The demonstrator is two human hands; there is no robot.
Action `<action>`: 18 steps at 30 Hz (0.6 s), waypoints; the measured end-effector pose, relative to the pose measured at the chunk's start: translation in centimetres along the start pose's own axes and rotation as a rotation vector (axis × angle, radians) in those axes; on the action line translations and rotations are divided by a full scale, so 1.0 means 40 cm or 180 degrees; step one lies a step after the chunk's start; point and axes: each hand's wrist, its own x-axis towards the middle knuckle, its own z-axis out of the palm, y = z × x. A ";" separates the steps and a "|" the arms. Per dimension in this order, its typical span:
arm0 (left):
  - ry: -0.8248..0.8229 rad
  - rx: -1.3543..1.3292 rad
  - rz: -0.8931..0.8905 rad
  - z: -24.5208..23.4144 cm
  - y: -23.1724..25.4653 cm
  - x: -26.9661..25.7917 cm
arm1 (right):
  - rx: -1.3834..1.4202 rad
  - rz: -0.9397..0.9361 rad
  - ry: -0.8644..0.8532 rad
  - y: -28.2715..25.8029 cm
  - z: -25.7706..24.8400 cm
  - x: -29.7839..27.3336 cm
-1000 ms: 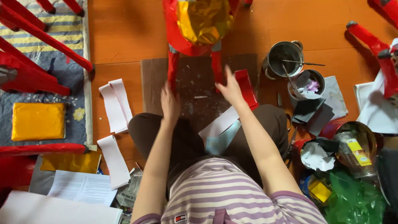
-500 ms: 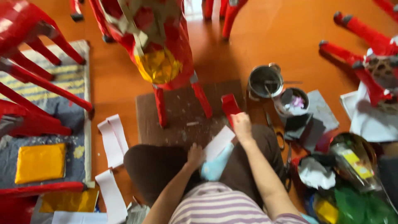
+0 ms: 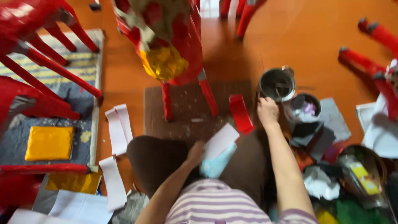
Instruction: Applying paper strips to a red paper mache animal structure
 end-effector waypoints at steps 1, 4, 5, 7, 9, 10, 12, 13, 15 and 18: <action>0.0088 0.0989 0.0474 0.000 0.000 -0.001 | 0.0331 0.0304 -0.0495 -0.042 0.001 -0.018; 0.0053 0.1539 0.0798 -0.022 0.038 -0.029 | 0.0826 0.1105 -0.1513 -0.113 0.054 -0.099; 0.0075 0.1120 0.0610 -0.037 0.060 -0.038 | 0.1006 0.1514 -0.1938 -0.130 0.079 -0.128; 0.0011 0.1191 0.0612 -0.046 0.047 -0.047 | 0.0853 0.1668 -0.2146 -0.181 0.069 -0.134; -0.0003 0.1238 0.0637 -0.067 0.073 -0.045 | 0.0684 0.1784 -0.2316 -0.203 0.069 -0.120; -0.0065 0.0664 0.0307 -0.083 0.101 -0.045 | 0.0808 0.2022 -0.2372 -0.204 0.073 -0.114; -0.0159 0.0085 -0.0008 -0.094 0.110 -0.039 | 0.0905 0.2295 -0.2416 -0.201 0.087 -0.112; -0.0046 0.0062 0.0094 -0.087 0.093 -0.032 | 0.1047 0.2404 -0.2387 -0.195 0.097 -0.116; 0.0052 0.0008 0.0189 -0.070 0.085 -0.025 | 0.1156 0.2512 -0.2366 -0.184 0.085 -0.116; 0.0156 0.0107 0.0254 -0.083 0.095 -0.030 | 0.1446 0.2538 -0.1846 -0.206 0.040 -0.112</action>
